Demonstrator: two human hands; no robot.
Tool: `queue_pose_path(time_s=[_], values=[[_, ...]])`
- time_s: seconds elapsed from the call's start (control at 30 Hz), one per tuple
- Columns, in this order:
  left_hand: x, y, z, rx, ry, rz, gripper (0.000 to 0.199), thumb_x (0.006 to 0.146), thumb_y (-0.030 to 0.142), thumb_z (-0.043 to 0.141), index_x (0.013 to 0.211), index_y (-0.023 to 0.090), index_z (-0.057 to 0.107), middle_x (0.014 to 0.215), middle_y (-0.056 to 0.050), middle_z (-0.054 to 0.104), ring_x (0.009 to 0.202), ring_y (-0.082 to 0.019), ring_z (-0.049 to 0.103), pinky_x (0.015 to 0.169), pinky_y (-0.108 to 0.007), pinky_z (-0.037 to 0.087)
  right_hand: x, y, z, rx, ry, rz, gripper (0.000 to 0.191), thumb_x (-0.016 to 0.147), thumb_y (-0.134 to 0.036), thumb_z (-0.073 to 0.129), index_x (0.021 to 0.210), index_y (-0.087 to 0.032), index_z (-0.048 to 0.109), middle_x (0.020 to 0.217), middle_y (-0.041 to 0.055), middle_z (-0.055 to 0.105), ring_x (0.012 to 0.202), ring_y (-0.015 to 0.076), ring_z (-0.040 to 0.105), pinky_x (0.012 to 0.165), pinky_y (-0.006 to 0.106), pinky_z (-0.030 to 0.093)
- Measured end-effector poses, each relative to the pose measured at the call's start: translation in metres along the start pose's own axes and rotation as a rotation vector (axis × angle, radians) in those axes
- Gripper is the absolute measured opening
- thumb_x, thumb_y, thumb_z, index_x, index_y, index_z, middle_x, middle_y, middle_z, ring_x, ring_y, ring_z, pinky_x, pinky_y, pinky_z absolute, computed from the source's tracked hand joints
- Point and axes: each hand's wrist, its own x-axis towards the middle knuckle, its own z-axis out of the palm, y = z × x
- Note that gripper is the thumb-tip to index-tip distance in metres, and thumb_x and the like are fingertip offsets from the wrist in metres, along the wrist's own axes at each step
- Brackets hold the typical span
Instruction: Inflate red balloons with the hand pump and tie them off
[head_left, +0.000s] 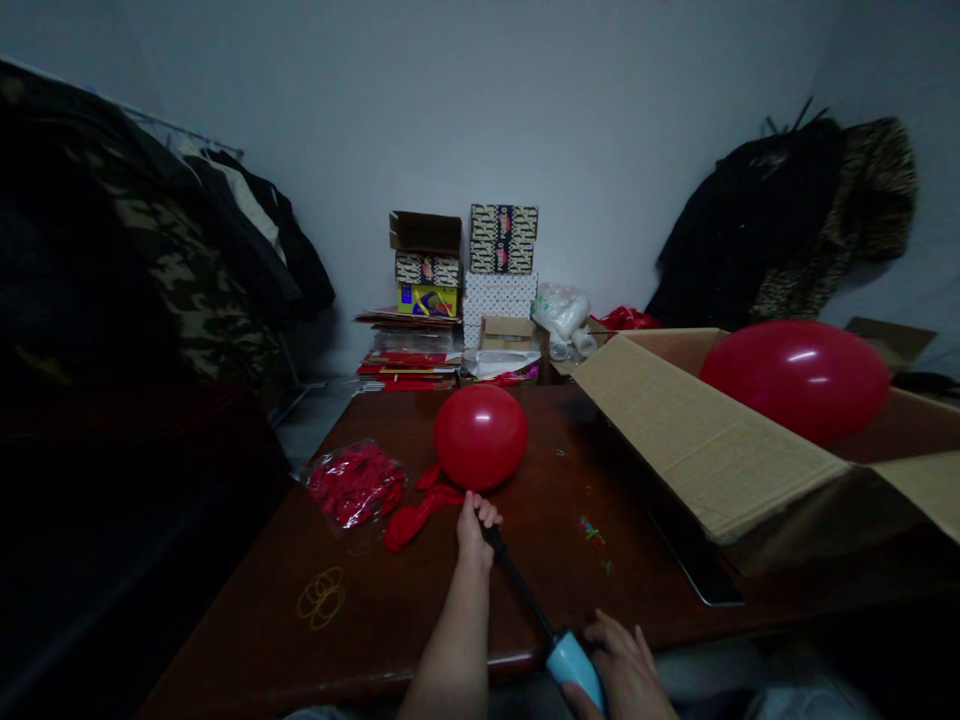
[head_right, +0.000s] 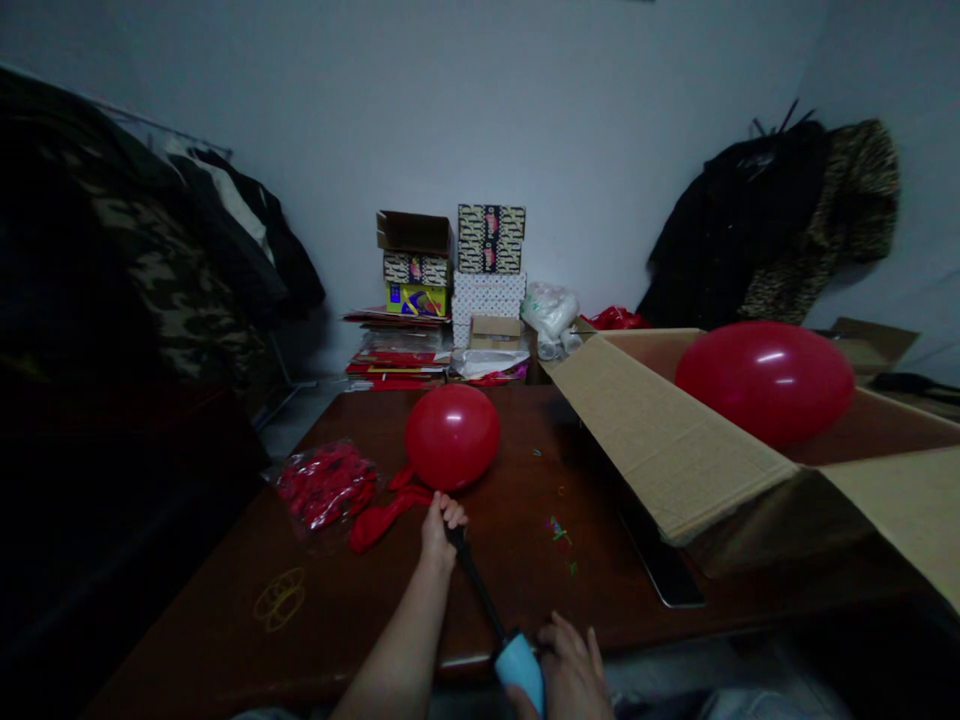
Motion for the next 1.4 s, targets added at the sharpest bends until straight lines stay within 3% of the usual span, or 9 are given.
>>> queue_pose_path(time_s=[0.13, 0.37, 0.53, 0.9, 1.17, 1.4], values=[[0.0, 0.0, 0.001, 0.001, 0.007, -0.015, 0.035, 0.076, 0.038, 0.059, 0.061, 0.019, 0.034, 0.044, 0.01, 0.027, 0.034, -0.004, 0.025, 0.039, -0.018, 0.022, 0.018, -0.018, -0.002, 0.012, 0.009, 0.031, 0.052, 0.08, -0.056, 0.039, 0.108, -0.019, 0.061, 0.124, 0.0113, 0.052, 0.126, 0.0309, 0.033, 0.106, 0.051, 0.013], [0.002, 0.001, 0.002, 0.017, 0.011, 0.005, 0.036, 0.075, 0.041, 0.06, 0.062, 0.019, 0.034, 0.044, 0.01, 0.027, 0.035, -0.004, 0.025, 0.04, -0.019, 0.024, 0.076, -0.059, -0.011, 0.011, 0.138, 0.042, 0.047, 0.082, -0.048, 0.037, 0.104, -0.015, 0.062, 0.121, 0.0113, 0.053, 0.125, 0.0284, 0.033, 0.107, 0.046, 0.01], [0.003, 0.001, 0.002, -0.005, 0.008, 0.004, 0.036, 0.076, 0.042, 0.059, 0.061, 0.019, 0.034, 0.043, 0.01, 0.027, 0.034, -0.004, 0.025, 0.04, -0.02, 0.025, 0.094, -0.069, -0.012, 0.005, 0.17, 0.043, 0.045, 0.081, -0.046, 0.039, 0.101, -0.014, 0.063, 0.118, 0.0109, 0.054, 0.124, 0.0281, 0.035, 0.107, 0.046, 0.009], [-0.001, -0.001, 0.001, 0.011, 0.007, 0.039, 0.035, 0.075, 0.038, 0.059, 0.06, 0.019, 0.034, 0.043, 0.01, 0.028, 0.034, -0.004, 0.026, 0.041, -0.021, 0.026, 0.069, -0.056, -0.008, -0.024, 0.156, 0.037, 0.047, 0.083, -0.049, 0.038, 0.104, -0.014, 0.061, 0.117, 0.0114, 0.055, 0.124, 0.0284, 0.034, 0.107, 0.047, 0.01], [0.0, 0.001, 0.002, -0.019, 0.01, 0.02, 0.037, 0.074, 0.038, 0.061, 0.059, 0.019, 0.033, 0.042, 0.01, 0.026, 0.033, -0.004, 0.025, 0.041, -0.02, 0.026, 0.021, -0.02, -0.003, -0.036, 0.091, 0.044, 0.051, 0.082, -0.055, 0.038, 0.105, -0.017, 0.062, 0.118, 0.012, 0.055, 0.125, 0.0308, 0.034, 0.106, 0.051, 0.012], [0.0, 0.0, 0.0, -0.031, 0.015, 0.007, 0.034, 0.075, 0.036, 0.06, 0.059, 0.019, 0.034, 0.042, 0.01, 0.027, 0.033, -0.004, 0.026, 0.041, -0.02, 0.026, -0.01, 0.008, -0.005, -0.028, -0.088, 0.068, 0.055, 0.077, -0.063, 0.039, 0.108, -0.022, 0.061, 0.123, 0.0103, 0.053, 0.127, 0.0344, 0.031, 0.105, 0.057, 0.013]])
